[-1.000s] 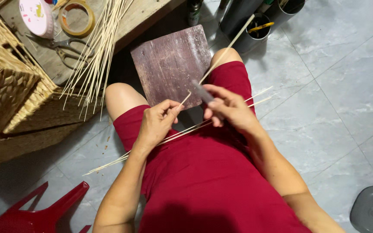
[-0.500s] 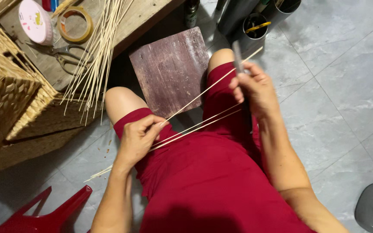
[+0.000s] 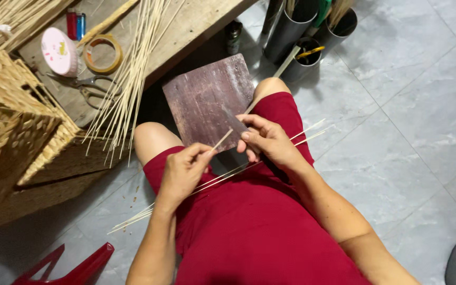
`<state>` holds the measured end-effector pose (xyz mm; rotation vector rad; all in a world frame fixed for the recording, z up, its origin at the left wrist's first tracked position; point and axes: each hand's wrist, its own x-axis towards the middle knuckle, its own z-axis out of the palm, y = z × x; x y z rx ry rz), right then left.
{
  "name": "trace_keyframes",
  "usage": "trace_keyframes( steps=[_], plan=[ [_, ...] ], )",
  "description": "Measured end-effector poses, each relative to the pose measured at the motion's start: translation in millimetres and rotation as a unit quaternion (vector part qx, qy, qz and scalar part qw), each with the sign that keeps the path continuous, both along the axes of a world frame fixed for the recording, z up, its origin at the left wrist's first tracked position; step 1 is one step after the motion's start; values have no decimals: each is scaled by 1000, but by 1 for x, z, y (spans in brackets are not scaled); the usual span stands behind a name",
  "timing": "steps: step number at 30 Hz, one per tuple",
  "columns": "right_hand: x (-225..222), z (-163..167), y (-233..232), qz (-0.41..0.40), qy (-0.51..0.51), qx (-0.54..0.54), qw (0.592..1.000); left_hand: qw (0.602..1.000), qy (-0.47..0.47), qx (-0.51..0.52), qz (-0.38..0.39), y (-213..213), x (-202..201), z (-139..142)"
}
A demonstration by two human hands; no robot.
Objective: The person sits on a low stool and uses a knife to sharpen the ends of thin bamboo sticks. They hold each stick against a small wooden block on their lap, scrape the tip with the blade, and set the finished stick aside.
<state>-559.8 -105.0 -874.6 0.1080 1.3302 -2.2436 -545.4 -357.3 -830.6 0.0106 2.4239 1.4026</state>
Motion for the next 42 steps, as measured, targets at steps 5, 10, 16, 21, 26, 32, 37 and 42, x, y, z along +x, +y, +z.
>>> trace_keyframes(
  steps=[5, 10, 16, 21, 26, 32, 37, 42],
  plan=[
    [-7, -4, 14, -96, 9, 9, 995, 1000, -15, -5, -19, -6, 7, 6],
    [-30, -20, 69, -230, 15, 22, 973, 998, -44, -37, -9, -44, 7, 6],
    [-33, -18, 99, -291, 33, 35, 955, 998, -10, -35, 56, -63, 7, 5],
    [-12, -7, 23, -49, -12, 13, 999, 999, 3, -15, 30, -23, -4, -1],
    [-5, 7, -5, 5, 3, -17, 1000, 1000, 8, 17, -8, 2, -1, 8],
    [-14, -8, 23, -77, -19, 5, 997, 999, 2, -40, -20, -19, 4, 8],
    [-30, -21, 67, -174, -10, 23, 984, 999, -28, -29, -8, -44, 10, 3],
    [-28, -15, 86, -268, 14, 37, 963, 997, -35, -45, 50, -55, 12, 5]
  ],
)
